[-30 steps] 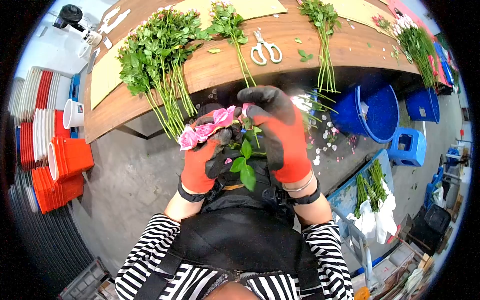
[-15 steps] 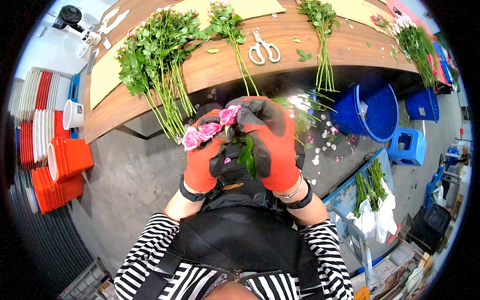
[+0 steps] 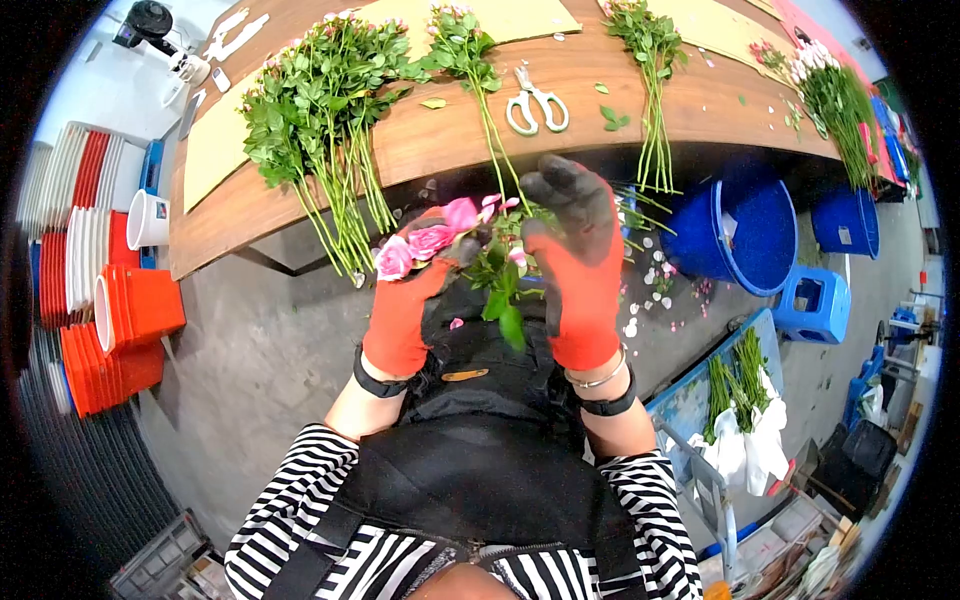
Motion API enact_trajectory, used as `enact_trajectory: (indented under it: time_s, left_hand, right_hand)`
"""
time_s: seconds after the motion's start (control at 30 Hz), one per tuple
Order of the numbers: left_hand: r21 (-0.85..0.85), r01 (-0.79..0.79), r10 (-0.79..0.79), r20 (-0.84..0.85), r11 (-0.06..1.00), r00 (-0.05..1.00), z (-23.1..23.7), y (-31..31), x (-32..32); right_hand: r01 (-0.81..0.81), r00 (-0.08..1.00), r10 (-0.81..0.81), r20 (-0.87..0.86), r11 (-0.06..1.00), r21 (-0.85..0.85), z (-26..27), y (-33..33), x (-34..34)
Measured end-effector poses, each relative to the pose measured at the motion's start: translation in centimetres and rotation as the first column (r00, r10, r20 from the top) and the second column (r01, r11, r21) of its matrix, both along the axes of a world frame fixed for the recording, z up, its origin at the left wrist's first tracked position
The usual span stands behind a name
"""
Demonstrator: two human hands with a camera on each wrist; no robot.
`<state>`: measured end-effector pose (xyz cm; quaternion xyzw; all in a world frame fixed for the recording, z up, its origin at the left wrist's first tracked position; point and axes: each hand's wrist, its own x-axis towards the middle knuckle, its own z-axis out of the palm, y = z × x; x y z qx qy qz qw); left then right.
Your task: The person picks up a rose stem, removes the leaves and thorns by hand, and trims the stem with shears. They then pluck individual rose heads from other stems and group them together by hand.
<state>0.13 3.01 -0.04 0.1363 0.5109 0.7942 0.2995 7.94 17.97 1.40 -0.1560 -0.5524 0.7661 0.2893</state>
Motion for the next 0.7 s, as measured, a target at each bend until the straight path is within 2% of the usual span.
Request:
enact_trajectory:
  time_s: [0.03, 0.07, 0.1, 0.13, 0.17, 0.2, 0.27, 0.3, 0.4, 0.43, 0.53, 0.57, 0.63, 0.67, 0.7]
  left_hand:
    - [0.030, 0.027, -0.024, -0.080, 0.999, 0.997, -0.1, 0.3, -0.5]
    - [0.012, 0.023, -0.022, -0.090, 1.000, 0.996, 0.1, 0.3, -0.5]
    - [-0.005, 0.023, -0.024, -0.101, 1.000, 0.995, 0.6, 0.6, -0.3]
    - [-0.022, 0.026, -0.028, -0.113, 0.999, 0.993, 1.0, 0.7, -0.2]
    - [-0.102, 0.096, -0.107, -0.102, 0.990, 0.989, 0.8, 0.2, -0.3]
    - [-0.080, 0.115, -0.123, -0.114, 0.990, 0.986, 0.9, 0.2, -0.4]
    - [-0.035, 0.143, -0.146, -0.137, 0.989, 0.980, 1.0, 0.1, -0.3]
    - [-0.106, 0.125, -0.143, -0.183, 0.986, 0.973, 0.9, -0.1, -0.6]
    - [-0.067, 0.107, -0.115, -0.130, 0.992, 0.985, 1.1, -0.4, -0.7]
    - [-0.053, 0.095, -0.103, -0.166, 0.994, 0.981, 1.1, -0.4, -0.7]
    - [-0.067, 0.035, -0.042, -0.106, 0.997, 0.993, 0.8, -0.5, -0.9]
    - [-0.054, 0.070, -0.073, -0.065, 0.996, 0.995, 1.1, -0.6, -1.0]
    - [-0.124, 0.047, -0.077, -0.251, 0.991, 0.965, 0.1, -0.9, -0.9]
    - [-0.155, 0.036, -0.087, -0.337, 0.987, 0.937, -0.3, -0.9, -0.8]
    - [-0.143, 0.095, -0.136, -0.309, 0.985, 0.941, 0.5, -0.8, -0.8]
  right_hand:
    - [-0.044, 0.999, 0.044, -0.002, 0.996, 0.082, 0.6, 0.0, 0.1]
    - [-0.085, 0.996, 0.086, 0.002, 0.983, 0.161, 1.3, -0.1, 0.2]
    - [-0.153, 0.988, 0.152, 0.030, 0.922, 0.356, 2.1, -0.2, 0.2]
    - [-0.170, 0.977, 0.121, 0.177, 0.941, 0.292, 2.7, -1.3, -0.1]
    - [-0.165, 0.979, 0.103, 0.175, 0.905, 0.391, 2.5, -0.9, 0.0]
    - [-0.160, 0.982, 0.087, 0.170, 0.858, 0.488, 2.3, -0.4, 0.0]
    - [-0.029, 0.990, -0.037, 0.138, 0.894, 0.447, 2.4, -0.5, 0.1]
    - [0.035, 0.987, -0.096, 0.125, 0.906, 0.422, 2.3, -0.5, 0.1]
    - [0.037, 0.979, -0.107, 0.173, 0.930, 0.366, 2.3, 0.0, 0.6]
    - [0.046, 0.966, -0.124, 0.226, 0.946, 0.321, 2.5, -0.1, 0.7]
    - [-0.142, 0.980, 0.117, 0.159, 0.978, 0.151, 2.2, 0.1, 1.6]
    - [-0.346, 0.937, 0.344, 0.063, 0.938, 0.018, 2.5, 0.7, 1.6]
    - [-0.452, 0.889, 0.455, 0.039, 0.889, -0.076, 3.0, 1.0, 1.6]
    - [-0.358, 0.922, 0.361, 0.139, 0.933, -0.048, 3.1, 1.0, 1.8]
    - [-0.184, 0.970, 0.123, 0.208, 0.935, 0.303, 3.1, 0.5, 1.1]
